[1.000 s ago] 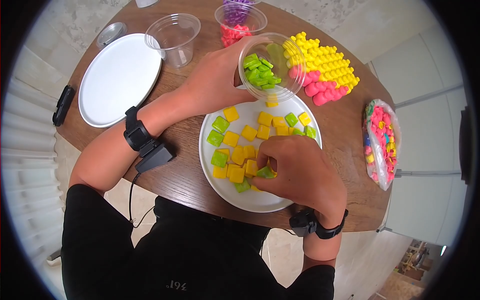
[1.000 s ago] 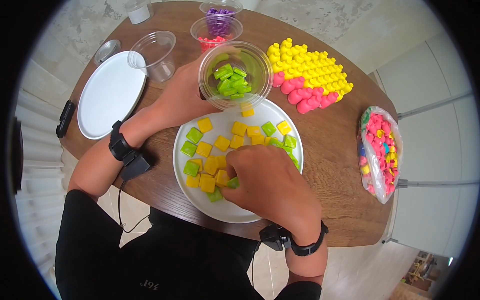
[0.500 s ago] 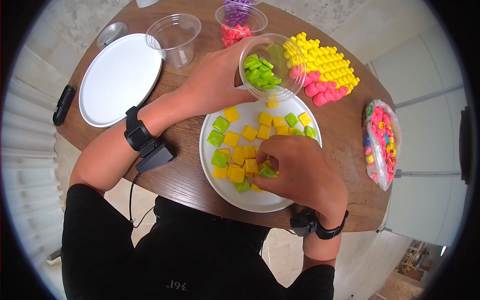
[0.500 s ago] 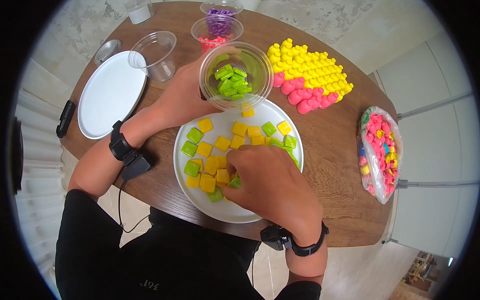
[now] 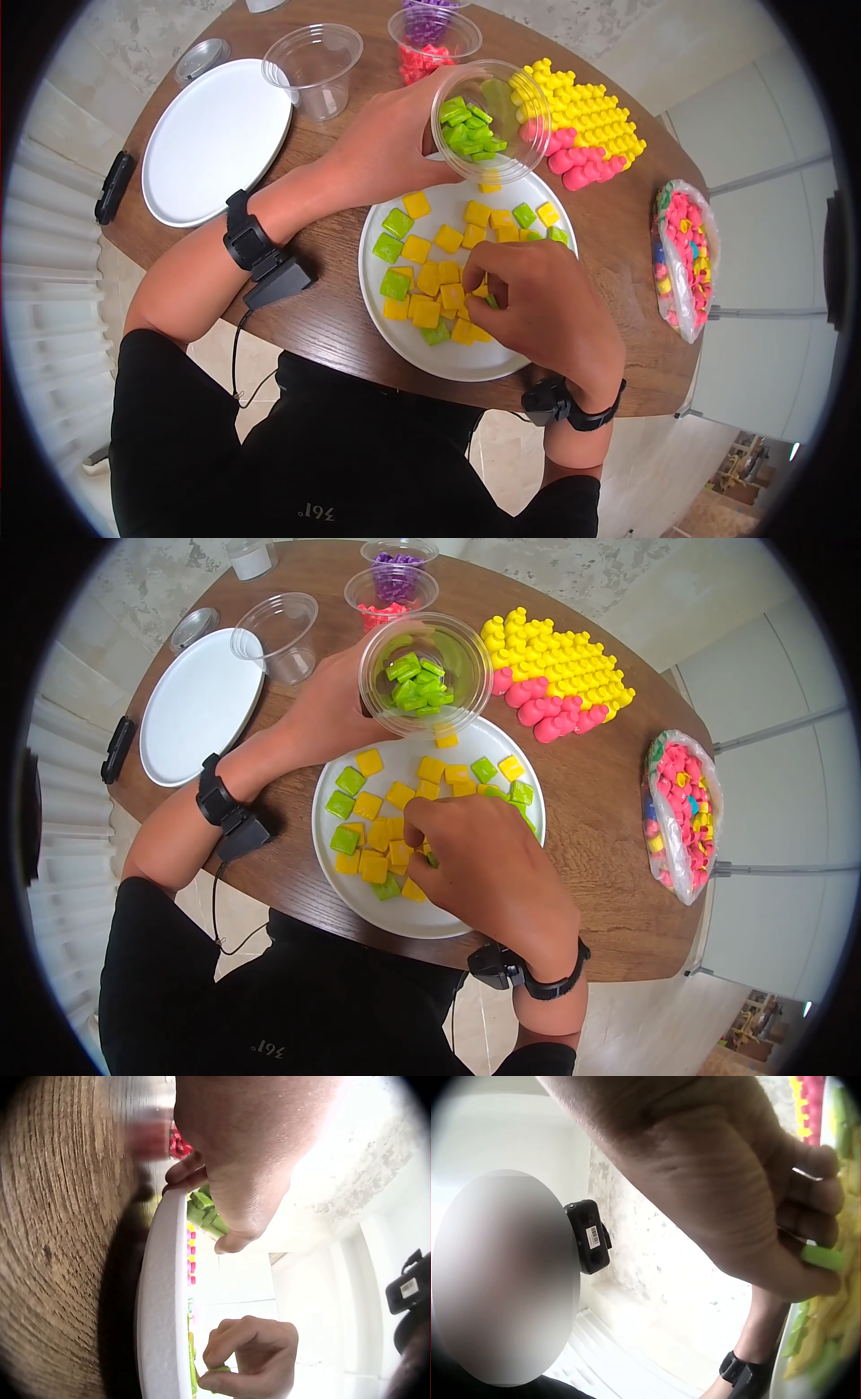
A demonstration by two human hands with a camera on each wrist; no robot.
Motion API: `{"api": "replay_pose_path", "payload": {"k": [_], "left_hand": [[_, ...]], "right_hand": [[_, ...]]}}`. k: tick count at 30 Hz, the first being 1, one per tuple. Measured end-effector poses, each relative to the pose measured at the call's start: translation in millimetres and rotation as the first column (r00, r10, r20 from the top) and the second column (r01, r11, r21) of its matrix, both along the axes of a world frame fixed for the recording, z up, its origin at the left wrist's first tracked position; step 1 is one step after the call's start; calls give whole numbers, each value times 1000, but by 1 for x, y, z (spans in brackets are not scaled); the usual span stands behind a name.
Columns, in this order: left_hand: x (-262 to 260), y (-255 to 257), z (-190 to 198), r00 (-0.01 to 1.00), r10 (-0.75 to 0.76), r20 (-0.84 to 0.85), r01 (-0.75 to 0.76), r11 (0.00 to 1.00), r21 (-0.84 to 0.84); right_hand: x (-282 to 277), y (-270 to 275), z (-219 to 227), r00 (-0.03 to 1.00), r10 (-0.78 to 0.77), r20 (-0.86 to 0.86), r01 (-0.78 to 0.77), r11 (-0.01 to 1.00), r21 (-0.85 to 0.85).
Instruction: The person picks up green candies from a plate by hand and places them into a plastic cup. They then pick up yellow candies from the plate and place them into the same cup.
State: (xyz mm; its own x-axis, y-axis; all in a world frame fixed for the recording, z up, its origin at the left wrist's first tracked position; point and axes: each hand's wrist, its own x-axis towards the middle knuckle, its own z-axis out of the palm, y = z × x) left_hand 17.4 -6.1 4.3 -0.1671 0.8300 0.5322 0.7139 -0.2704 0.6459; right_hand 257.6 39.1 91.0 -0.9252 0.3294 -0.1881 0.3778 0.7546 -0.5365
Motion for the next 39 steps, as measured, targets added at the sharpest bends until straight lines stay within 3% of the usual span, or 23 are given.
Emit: {"api": "replay_pose_path", "payload": {"k": [5,7,10,16,23,27,29,32,33,36,37,39], "left_hand": [[0,0,0,1000,-5,1,5,1000,-1],[0,1,-1,1000,-4,-4,4,1000,23],[1,1,1,1000,-4,5,4,1000,15],[2,-1,4,1000,-11,8,11,1000,5],[0,2,0,999,-35,23,35,999,28],[-1,2,0,999,-37,13,37,999,23],[-1,5,-3,999,-35,-5,35,996,76],[-4,-3,0,996,-71,60,73,997,-34],[-2,-5,4,997,-35,72,41,996,-82],[-11,-5,-5,993,38,114,-16,981,-191],[-23,-5,-13,995,40,96,-21,981,-192],[-49,-5,-35,998,60,21,-54,978,-203]], "right_hand": [[1,-1,6,994,-79,-77,77,997,-26],[-1,0,5,962,-171,-213,149,982,-116],[-1,3,10,948,-272,-166,237,950,-203],[1,14,11,936,-190,-295,153,978,-144],[4,12,26,902,-175,-395,174,984,-39],[3,21,10,783,-284,-553,244,959,-148],[-2,28,-3,589,-285,-756,223,957,-187],[-14,40,-23,469,-166,-867,253,966,-48],[-22,38,-34,381,-220,-898,239,962,-134],[-30,32,-37,363,-136,-922,280,959,-31],[-40,30,-39,326,-172,-930,267,960,-84],[-45,28,-34,467,-90,-880,279,959,50]]}}
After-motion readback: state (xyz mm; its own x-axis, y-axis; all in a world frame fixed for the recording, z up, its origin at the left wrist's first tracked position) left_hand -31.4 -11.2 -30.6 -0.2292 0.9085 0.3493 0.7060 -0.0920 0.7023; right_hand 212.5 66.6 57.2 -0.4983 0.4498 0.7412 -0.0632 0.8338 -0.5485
